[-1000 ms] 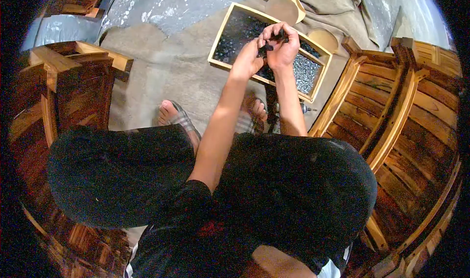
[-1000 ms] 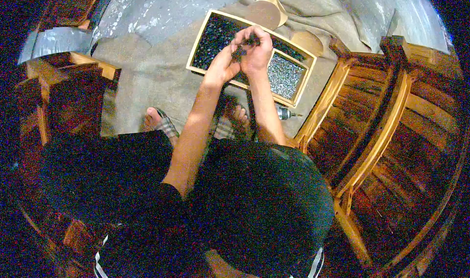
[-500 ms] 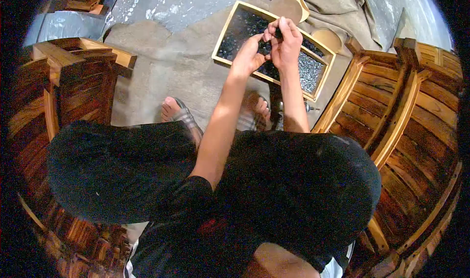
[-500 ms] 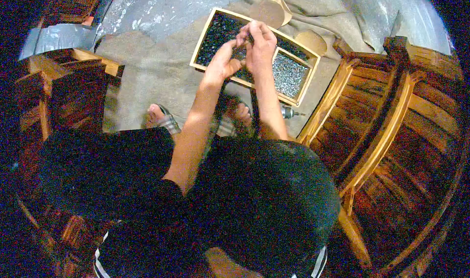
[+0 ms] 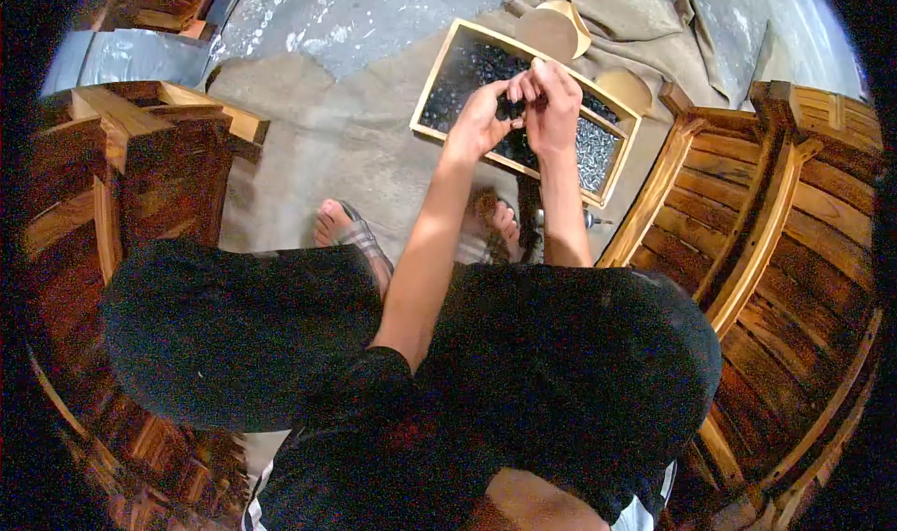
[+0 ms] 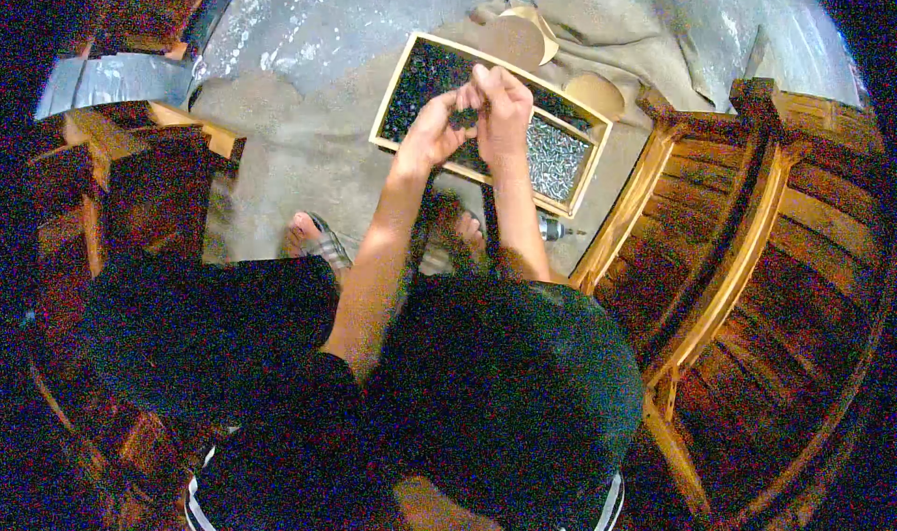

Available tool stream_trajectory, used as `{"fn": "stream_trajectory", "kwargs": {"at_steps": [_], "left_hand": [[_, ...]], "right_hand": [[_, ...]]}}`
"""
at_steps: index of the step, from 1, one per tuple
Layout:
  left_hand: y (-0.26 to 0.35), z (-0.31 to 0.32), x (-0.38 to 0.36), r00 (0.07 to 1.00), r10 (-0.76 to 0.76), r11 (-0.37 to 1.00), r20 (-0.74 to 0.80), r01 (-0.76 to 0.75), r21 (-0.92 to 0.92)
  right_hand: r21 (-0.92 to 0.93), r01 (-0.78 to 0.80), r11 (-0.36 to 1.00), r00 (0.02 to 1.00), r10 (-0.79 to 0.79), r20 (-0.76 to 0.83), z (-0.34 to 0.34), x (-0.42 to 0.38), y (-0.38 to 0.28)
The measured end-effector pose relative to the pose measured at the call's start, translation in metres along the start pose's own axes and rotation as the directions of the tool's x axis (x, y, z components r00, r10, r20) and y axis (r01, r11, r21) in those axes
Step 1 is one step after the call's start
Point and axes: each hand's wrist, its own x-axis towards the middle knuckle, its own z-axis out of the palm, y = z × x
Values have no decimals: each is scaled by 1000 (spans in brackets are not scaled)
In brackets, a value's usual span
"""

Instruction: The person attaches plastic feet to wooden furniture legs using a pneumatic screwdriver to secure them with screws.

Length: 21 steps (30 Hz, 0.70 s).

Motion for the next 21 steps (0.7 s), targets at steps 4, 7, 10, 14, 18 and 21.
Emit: {"fn": "stream_trajectory", "kwargs": {"at_steps": [4,7,10,14,18,21], "left_hand": [[5,3,-1,996,-36,997,78,41,-64],[-2,1,1,999,-36,992,-12,35,-123],[0,-4,1,998,-58,980,37,64,-189],[2,-3,-3,990,-55,982,127,76,-174],[4,6,-5,997,-72,979,16,73,-188],[11,19,-14,994,-100,988,-47,93,-126]], "right_hand": [[12,8,1000,1000,-8,-13,-3,1,4],[67,23,997,1000,-23,1,-5,3,7],[123,5,992,1000,-6,12,-7,2,7],[177,-6,984,999,-3,48,-7,1,5],[88,-2,996,996,-6,90,-4,-2,4],[-63,23,998,993,-16,115,-8,-1,8]]}}
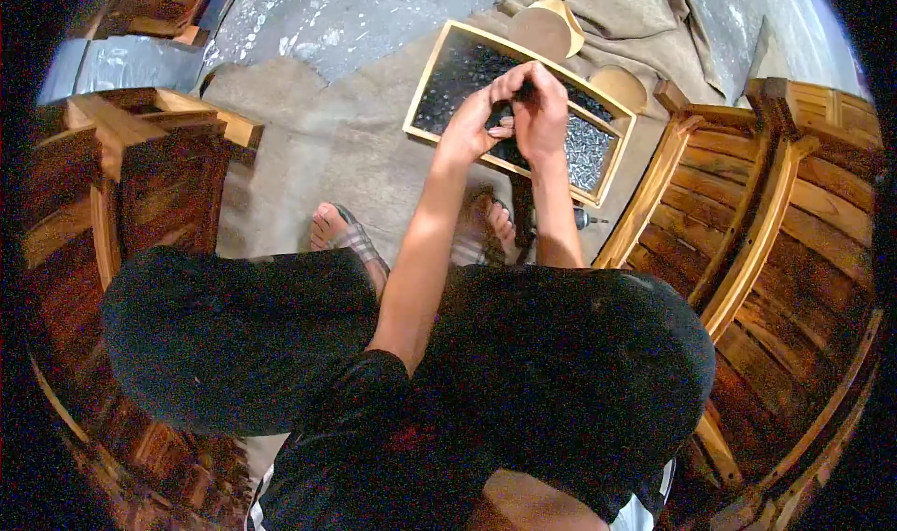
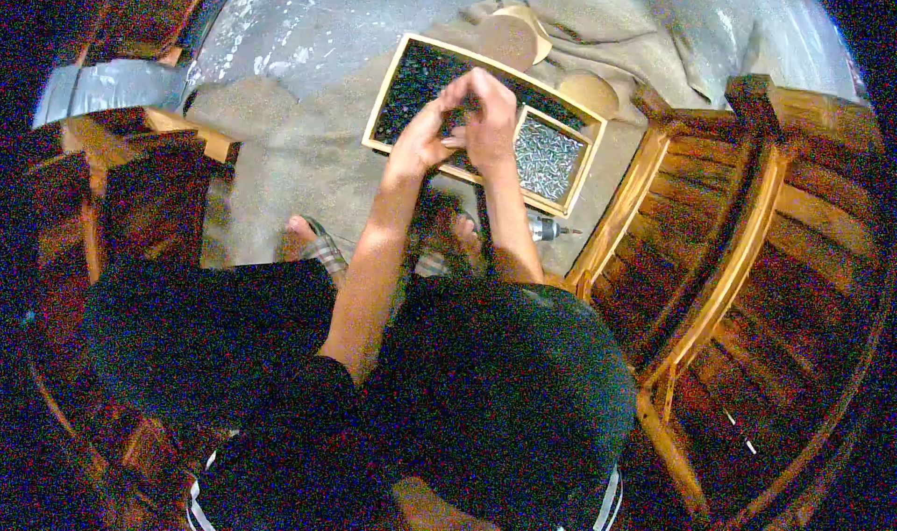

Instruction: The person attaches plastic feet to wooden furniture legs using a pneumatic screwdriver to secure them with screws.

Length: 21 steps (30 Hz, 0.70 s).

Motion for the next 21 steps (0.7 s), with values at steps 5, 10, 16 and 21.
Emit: {"fn": "stream_trajectory", "kwargs": {"at_steps": [5,10,16,21], "left_hand": [[-8,-5,11,985,52,997,-165,-42,63],[-9,-1,8,984,29,1000,-177,-28,5],[-11,-6,11,983,31,999,-183,-30,10],[-5,-26,17,989,-29,991,143,48,-127]], "right_hand": [[-469,10,883,996,-50,-72,13,-6,-9],[-218,-81,973,992,57,-113,12,-5,-1],[-142,-43,989,988,20,-155,11,-4,-9],[-31,65,997,942,-71,-329,7,-6,-28]]}}
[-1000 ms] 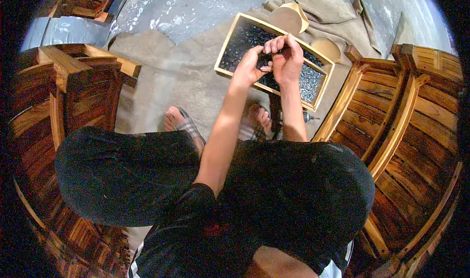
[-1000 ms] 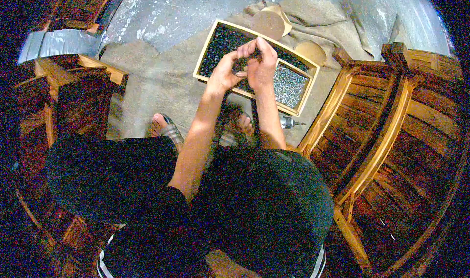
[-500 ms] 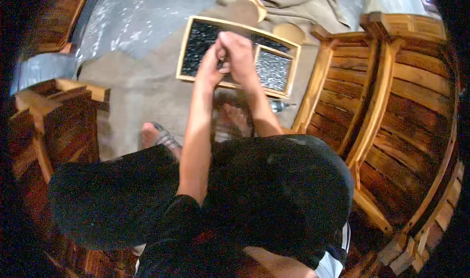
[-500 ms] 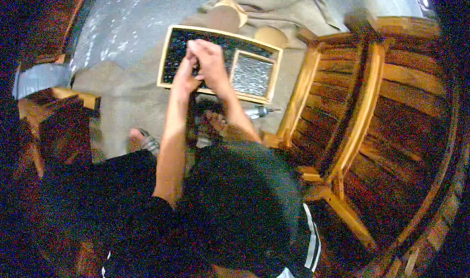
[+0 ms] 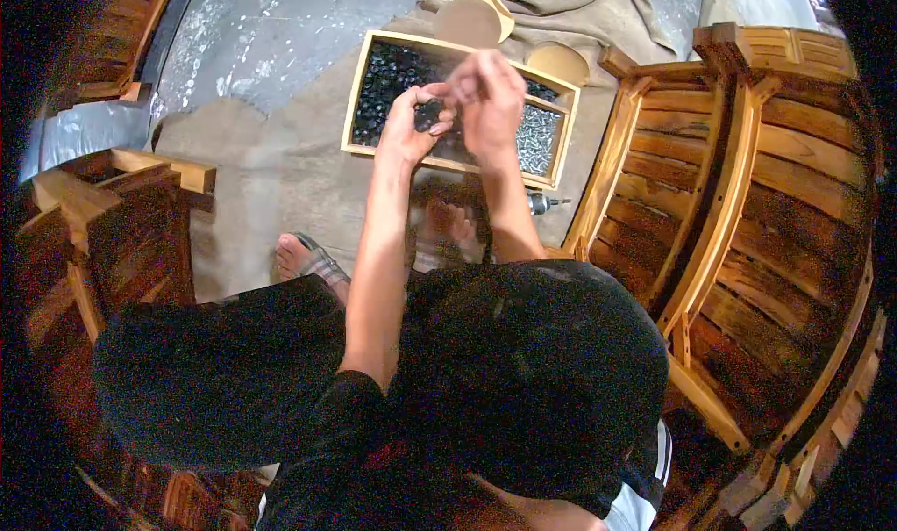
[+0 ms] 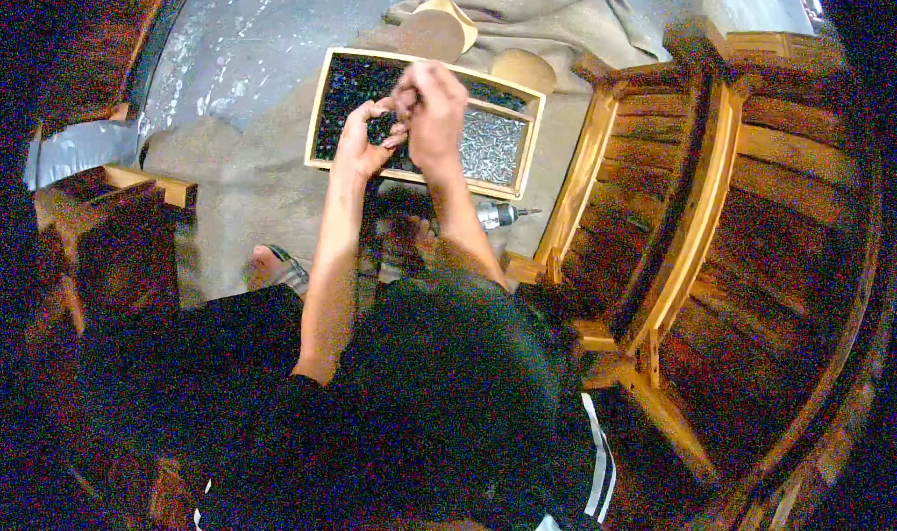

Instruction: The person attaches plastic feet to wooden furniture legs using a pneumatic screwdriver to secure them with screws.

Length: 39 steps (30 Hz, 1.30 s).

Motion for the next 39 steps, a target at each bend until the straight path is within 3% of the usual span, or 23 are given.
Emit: {"fn": "stream_trajectory", "kwargs": {"at_steps": [2,3,6,8,10,13,17,20,21,22,23,25,26,27,29,30,31,32,34,36,38,39], "left_hand": [[4,3,-1,999,35,998,-8,-35,53],[7,5,-2,999,49,997,-23,-47,67],[12,2,0,994,106,991,27,-107,75],[14,-6,2,985,144,985,98,-152,79],[15,-7,1,986,136,989,97,-141,49],[15,-3,-1,987,144,987,66,-148,65],[16,6,-6,992,127,991,2,-126,51],[18,1,-5,996,74,997,56,-73,-15],[18,-3,-4,995,54,998,89,-52,-34],[19,-5,-3,992,66,998,104,-65,-12],[19,-6,-3,990,75,997,121,-77,11],[19,-2,-3,987,92,994,133,-99,45],[18,2,-6,990,121,990,77,-126,67],[19,4,-7,990,122,990,65,-127,67],[22,6,-9,990,120,991,71,-124,56],[23,5,-9,986,125,989,109,-133,60],[24,5,-7,983,139,988,122,-146,53],[24,5,-7,980,147,987,135,-154,42],[27,4,-6,981,130,988,143,-140,60],[35,12,-12,990,107,991,90,-113,71],[33,13,-14,988,139,990,74,-141,22],[45,17,-14,980,182,983,78,-183,11]], "right_hand": [[-200,260,945,964,-242,111,-18,4,3],[-230,265,936,964,-262,44,-16,2,-2],[58,175,983,979,-167,-114,-23,-2,6],[45,162,986,980,-155,-128,-32,-6,13],[-31,154,988,984,-156,-80,-34,-8,17],[0,50,999,999,-50,-2,-32,-16,26],[-339,147,929,985,-167,-31,-42,-20,38],[-371,-101,923,993,67,-101,-49,-33,26],[-345,-262,901,962,274,-13,-51,-38,13],[-409,-389,825,872,473,124,-59,-41,9],[-428,-204,880,877,358,320,-69,-51,25],[-500,-290,816,784,502,365,-64,-73,21],[-542,-543,641,654,728,206,-59,-84,13],[-442,-733,518,519,845,128,-70,-92,32],[-101,-861,499,496,867,51,-81,-98,36],[82,-883,463,466,884,26,-76,-97,35],[174,-829,532,522,847,-103,-70,-96,36],[282,-821,496,497,865,-75,-61,-95,30],[328,-770,547,539,833,-124,-70,-85,49],[130,-712,690,673,724,-153,-92,-93,84],[119,-679,725,697,687,-208,-93,-99,84],[205,-679,705,667,709,-226,-76,-94,70]]}}
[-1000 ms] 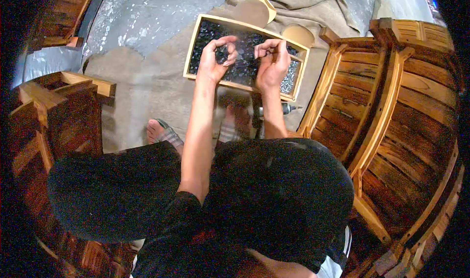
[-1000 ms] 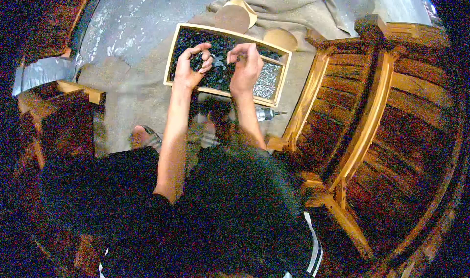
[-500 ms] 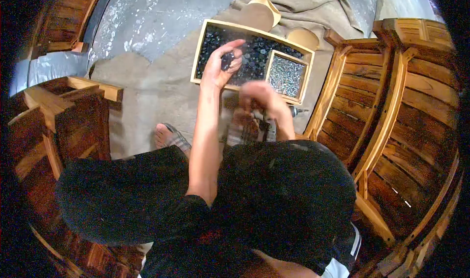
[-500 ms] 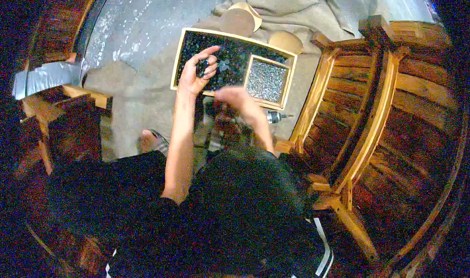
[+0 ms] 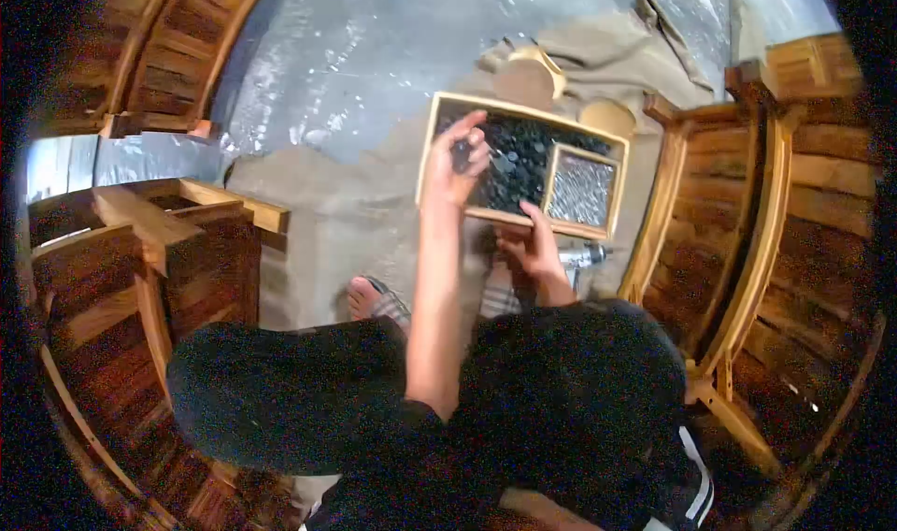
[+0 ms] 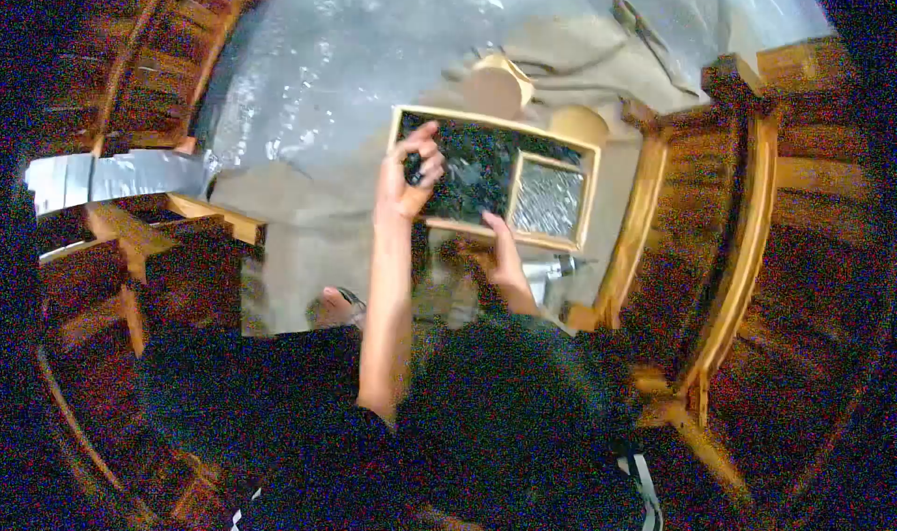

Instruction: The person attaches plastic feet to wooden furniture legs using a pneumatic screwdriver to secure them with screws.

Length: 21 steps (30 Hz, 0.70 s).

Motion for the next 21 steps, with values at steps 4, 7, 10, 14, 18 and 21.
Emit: {"fn": "stream_trajectory", "kwargs": {"at_steps": [4,7,10,14,18,21], "left_hand": [[10,10,-4,998,-13,1000,-56,12,-12],[11,11,-6,998,-3,999,-58,1,-35],[13,12,-10,996,7,996,-89,-15,-90],[16,5,-16,996,20,998,-91,-25,-61],[24,3,-18,997,40,996,-71,-45,-76],[30,2,-16,996,64,995,-69,-70,-75]], "right_hand": [[2,-128,992,986,127,108,4,-1,0],[22,-109,994,985,105,140,-8,9,7],[41,25,999,967,-35,251,-7,14,14],[116,-15,993,971,-13,240,-5,10,13],[261,-60,963,974,-1,227,-9,20,7],[302,-65,951,990,23,140,-3,19,3]]}}
